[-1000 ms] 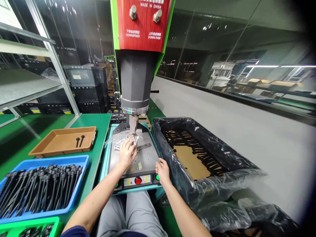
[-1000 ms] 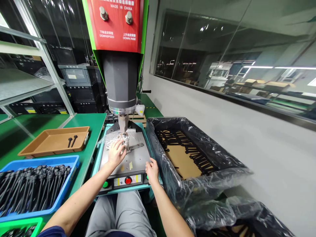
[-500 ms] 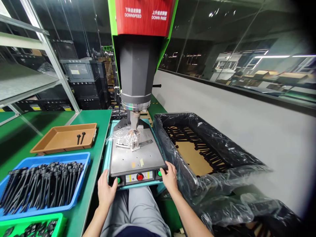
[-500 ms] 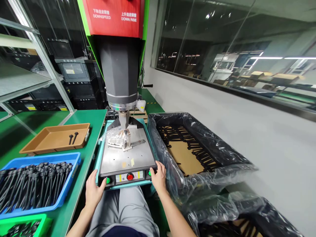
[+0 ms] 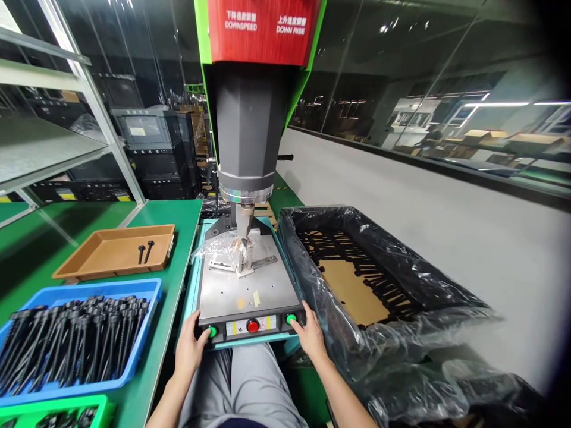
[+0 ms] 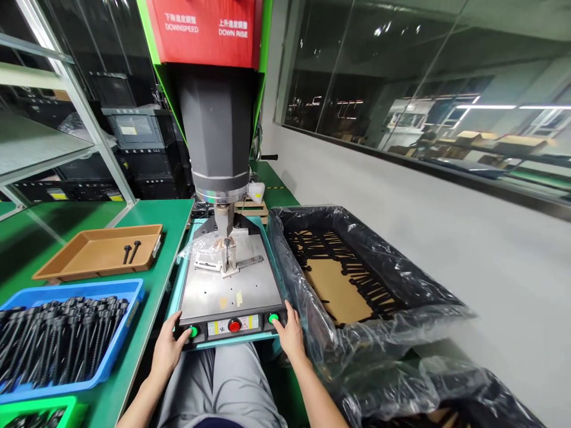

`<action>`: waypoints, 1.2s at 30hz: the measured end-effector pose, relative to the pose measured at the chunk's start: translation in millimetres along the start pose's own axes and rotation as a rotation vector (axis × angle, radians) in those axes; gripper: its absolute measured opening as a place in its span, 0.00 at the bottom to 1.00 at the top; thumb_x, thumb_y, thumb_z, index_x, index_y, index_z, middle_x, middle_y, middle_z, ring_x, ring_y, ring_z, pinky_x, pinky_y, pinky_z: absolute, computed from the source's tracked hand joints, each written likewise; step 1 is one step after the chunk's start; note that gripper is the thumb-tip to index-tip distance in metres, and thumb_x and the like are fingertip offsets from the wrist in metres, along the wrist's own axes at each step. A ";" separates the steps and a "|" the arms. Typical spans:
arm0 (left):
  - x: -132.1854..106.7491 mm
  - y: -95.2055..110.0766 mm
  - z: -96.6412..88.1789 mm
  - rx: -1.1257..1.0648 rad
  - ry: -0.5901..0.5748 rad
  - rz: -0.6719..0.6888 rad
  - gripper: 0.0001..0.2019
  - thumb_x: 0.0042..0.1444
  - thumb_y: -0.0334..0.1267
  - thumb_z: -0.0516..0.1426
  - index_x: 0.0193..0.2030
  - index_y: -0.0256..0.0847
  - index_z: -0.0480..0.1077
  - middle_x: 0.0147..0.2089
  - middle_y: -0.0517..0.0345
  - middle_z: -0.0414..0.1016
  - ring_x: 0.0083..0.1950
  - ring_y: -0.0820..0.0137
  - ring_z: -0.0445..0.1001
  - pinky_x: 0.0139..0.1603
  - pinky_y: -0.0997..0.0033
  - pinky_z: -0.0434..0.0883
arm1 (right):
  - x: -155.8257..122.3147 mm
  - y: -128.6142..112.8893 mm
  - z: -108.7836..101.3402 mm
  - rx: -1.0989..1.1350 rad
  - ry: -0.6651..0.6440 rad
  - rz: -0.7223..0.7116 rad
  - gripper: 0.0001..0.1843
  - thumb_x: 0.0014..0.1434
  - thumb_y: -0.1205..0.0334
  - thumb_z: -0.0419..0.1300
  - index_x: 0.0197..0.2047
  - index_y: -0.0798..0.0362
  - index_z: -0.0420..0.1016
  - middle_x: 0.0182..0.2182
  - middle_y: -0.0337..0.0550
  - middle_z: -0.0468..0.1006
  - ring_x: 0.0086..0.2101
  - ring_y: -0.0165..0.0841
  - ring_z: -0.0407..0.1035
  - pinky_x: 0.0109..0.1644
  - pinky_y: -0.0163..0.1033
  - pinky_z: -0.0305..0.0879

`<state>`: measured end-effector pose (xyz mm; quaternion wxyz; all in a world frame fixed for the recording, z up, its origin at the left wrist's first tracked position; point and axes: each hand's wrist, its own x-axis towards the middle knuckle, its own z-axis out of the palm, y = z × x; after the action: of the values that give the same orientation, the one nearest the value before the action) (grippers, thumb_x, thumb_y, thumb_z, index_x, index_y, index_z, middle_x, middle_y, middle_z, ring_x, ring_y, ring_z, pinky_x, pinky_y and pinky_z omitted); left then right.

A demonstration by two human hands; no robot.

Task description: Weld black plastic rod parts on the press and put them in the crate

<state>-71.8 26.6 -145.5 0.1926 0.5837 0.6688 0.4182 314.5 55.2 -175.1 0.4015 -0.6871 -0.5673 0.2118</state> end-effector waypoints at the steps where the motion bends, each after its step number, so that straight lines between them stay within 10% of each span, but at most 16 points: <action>1: 0.6 0.5 -0.1 0.002 0.002 -0.004 0.25 0.54 0.46 0.57 0.59 0.44 0.64 0.59 0.47 0.68 0.61 0.53 0.67 0.60 0.50 0.65 | 0.7 -0.6 0.6 -0.005 0.013 0.003 0.37 0.54 0.52 0.57 0.66 0.49 0.57 0.57 0.51 0.67 0.58 0.47 0.62 0.60 0.51 0.61; 36: -5.2 -3.2 3.2 -0.035 -0.025 -0.013 0.26 0.57 0.43 0.55 0.62 0.41 0.61 0.62 0.45 0.64 0.63 0.56 0.64 0.61 0.51 0.64 | -7.5 -17.4 2.6 0.166 -0.009 0.203 0.47 0.50 0.45 0.59 0.69 0.53 0.52 0.64 0.55 0.57 0.63 0.47 0.55 0.64 0.48 0.54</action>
<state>-70.1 22.8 -151.0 0.2138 0.5812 0.6626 0.4212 299.9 49.5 -164.1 0.4310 -0.7043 -0.4772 0.3006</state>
